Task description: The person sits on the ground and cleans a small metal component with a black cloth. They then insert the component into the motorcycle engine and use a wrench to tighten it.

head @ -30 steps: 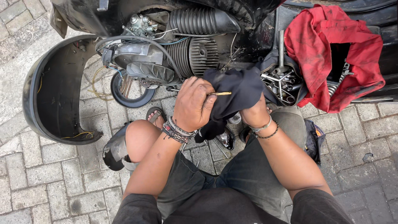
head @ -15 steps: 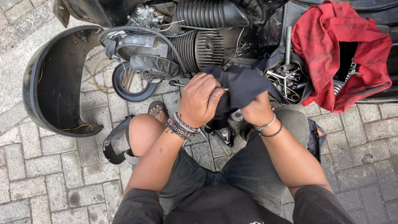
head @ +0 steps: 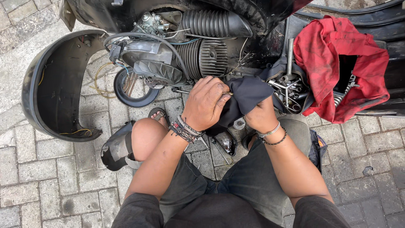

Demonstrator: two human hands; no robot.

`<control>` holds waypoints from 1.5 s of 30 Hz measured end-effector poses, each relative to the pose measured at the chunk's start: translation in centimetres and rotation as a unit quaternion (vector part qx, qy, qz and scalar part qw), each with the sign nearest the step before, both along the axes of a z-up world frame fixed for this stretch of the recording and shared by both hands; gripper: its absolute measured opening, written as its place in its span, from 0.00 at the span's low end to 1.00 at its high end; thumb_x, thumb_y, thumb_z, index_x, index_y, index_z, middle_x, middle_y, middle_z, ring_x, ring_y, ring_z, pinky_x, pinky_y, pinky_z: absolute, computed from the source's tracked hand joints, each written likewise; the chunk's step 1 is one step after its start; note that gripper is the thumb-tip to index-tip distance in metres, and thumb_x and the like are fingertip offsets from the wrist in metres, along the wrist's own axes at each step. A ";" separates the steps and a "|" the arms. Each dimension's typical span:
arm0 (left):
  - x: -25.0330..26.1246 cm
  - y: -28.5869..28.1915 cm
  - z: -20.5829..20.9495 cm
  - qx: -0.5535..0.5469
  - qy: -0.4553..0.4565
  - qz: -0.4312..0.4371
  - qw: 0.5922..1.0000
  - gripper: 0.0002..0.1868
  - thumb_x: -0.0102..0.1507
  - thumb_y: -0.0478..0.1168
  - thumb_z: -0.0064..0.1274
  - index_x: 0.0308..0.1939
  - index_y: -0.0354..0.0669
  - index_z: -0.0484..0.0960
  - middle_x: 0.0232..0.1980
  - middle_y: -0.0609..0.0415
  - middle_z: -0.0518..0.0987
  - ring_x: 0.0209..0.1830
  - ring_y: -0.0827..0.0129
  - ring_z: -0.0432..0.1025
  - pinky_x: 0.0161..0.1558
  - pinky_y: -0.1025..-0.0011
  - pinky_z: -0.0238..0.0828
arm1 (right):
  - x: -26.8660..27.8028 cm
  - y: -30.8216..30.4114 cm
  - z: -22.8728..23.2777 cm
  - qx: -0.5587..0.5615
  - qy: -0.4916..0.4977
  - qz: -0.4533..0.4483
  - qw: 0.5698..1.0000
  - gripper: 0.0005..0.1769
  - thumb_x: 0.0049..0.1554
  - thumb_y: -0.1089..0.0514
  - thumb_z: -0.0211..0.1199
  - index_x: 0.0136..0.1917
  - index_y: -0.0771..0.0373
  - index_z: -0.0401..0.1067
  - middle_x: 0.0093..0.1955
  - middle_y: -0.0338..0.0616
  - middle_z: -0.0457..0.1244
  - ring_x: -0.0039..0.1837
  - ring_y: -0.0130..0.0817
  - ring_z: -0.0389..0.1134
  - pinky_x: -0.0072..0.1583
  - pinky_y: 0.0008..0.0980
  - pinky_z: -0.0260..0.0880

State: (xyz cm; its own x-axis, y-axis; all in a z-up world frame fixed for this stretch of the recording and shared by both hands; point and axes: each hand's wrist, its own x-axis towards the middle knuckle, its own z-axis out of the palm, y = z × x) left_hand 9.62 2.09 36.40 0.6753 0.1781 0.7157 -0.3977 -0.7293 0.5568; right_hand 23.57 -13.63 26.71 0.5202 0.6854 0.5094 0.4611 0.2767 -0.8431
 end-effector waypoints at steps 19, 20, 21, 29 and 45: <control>0.1 0.6 -0.1 0.002 -0.043 0.016 0.999 0.07 0.70 0.40 0.50 0.43 0.41 0.78 0.39 0.50 0.79 0.38 0.48 0.74 0.41 0.56 0.70 | 0.9 -1.0 0.8 -0.008 0.031 0.012 0.999 0.16 0.61 0.54 0.63 0.50 0.73 0.77 0.50 0.64 0.69 0.57 0.62 0.70 0.62 0.57 0.70; 0.2 0.9 0.2 -0.007 -0.045 0.023 0.999 0.07 0.70 0.42 0.52 0.43 0.42 0.79 0.39 0.51 0.79 0.38 0.50 0.75 0.41 0.56 0.70 | 0.7 -0.5 2.6 -0.006 0.046 0.014 0.999 0.16 0.64 0.53 0.60 0.51 0.71 0.77 0.50 0.64 0.68 0.57 0.62 0.70 0.62 0.58 0.70; 0.4 0.9 0.0 -0.005 -0.049 0.025 0.998 0.07 0.70 0.42 0.52 0.43 0.42 0.79 0.39 0.51 0.79 0.38 0.50 0.75 0.41 0.56 0.70 | 0.5 0.1 2.8 -0.004 0.043 0.016 0.999 0.16 0.64 0.53 0.60 0.51 0.71 0.77 0.50 0.64 0.68 0.57 0.62 0.70 0.62 0.58 0.70; 0.4 0.1 -0.5 -0.083 -0.037 0.001 0.996 0.14 0.73 0.43 0.40 0.37 0.43 0.76 0.32 0.51 0.74 0.32 0.44 0.70 0.36 0.56 0.69 | 1.1 -0.5 -0.4 0.058 0.001 0.018 0.998 0.09 0.60 0.60 0.67 0.38 0.64 0.78 0.38 0.54 0.70 0.44 0.47 0.71 0.50 0.47 0.70; 0.6 0.5 -0.1 0.004 -0.041 -0.012 0.999 0.09 0.72 0.40 0.45 0.43 0.41 0.78 0.37 0.49 0.77 0.36 0.46 0.73 0.40 0.55 0.70 | 0.6 0.9 2.6 0.053 0.112 0.089 0.988 0.13 0.59 0.57 0.67 0.34 0.63 0.77 0.34 0.48 0.68 0.39 0.40 0.68 0.48 0.38 0.70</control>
State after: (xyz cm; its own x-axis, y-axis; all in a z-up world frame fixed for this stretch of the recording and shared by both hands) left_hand 10.17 2.57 36.29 0.6179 0.1560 0.7706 -0.4597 -0.7235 0.5150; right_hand 24.21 -12.73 29.27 0.5033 0.7253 0.4698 0.2026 0.4295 -0.8801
